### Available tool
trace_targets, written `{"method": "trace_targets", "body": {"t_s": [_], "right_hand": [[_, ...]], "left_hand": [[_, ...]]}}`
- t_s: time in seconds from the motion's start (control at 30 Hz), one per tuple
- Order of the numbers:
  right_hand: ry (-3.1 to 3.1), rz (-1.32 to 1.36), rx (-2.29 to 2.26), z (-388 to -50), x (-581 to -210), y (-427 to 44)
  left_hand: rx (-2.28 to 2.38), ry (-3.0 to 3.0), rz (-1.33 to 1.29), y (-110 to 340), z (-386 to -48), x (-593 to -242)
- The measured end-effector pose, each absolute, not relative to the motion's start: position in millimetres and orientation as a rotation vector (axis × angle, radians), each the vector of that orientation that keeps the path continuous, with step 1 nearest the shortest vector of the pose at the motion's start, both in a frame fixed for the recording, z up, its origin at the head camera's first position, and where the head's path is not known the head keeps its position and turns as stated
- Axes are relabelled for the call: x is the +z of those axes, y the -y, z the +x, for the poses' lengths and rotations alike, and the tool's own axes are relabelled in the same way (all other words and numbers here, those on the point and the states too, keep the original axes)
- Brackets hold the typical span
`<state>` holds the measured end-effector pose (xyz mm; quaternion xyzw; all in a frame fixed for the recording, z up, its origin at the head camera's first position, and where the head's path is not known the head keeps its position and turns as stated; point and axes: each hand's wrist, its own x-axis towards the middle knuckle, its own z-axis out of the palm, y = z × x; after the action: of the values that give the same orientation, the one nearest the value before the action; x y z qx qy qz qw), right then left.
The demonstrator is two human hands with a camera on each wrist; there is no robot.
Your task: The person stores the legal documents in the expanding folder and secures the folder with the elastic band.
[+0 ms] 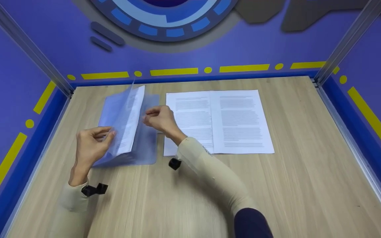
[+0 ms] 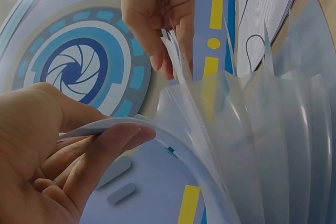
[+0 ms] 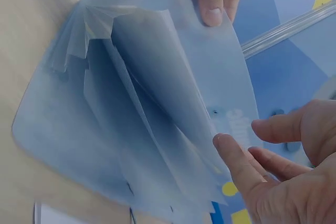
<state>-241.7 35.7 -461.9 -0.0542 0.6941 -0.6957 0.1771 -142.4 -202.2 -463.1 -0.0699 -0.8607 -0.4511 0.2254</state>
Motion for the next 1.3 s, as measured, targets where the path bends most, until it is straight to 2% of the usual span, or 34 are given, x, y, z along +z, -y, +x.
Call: {"method": "trace_targets", "body": {"t_s": [0.73,1.3], "right_hand": [[-2.508,-0.29,-1.661,-245,-450,-177],[-2.745,-0.101,-1.492,-257,-457,-267]], "left_hand": [[-1.24,2.371,-0.198,203,-140,-462],[-1.247,2.365,-0.219,204,-143,-464]]}}
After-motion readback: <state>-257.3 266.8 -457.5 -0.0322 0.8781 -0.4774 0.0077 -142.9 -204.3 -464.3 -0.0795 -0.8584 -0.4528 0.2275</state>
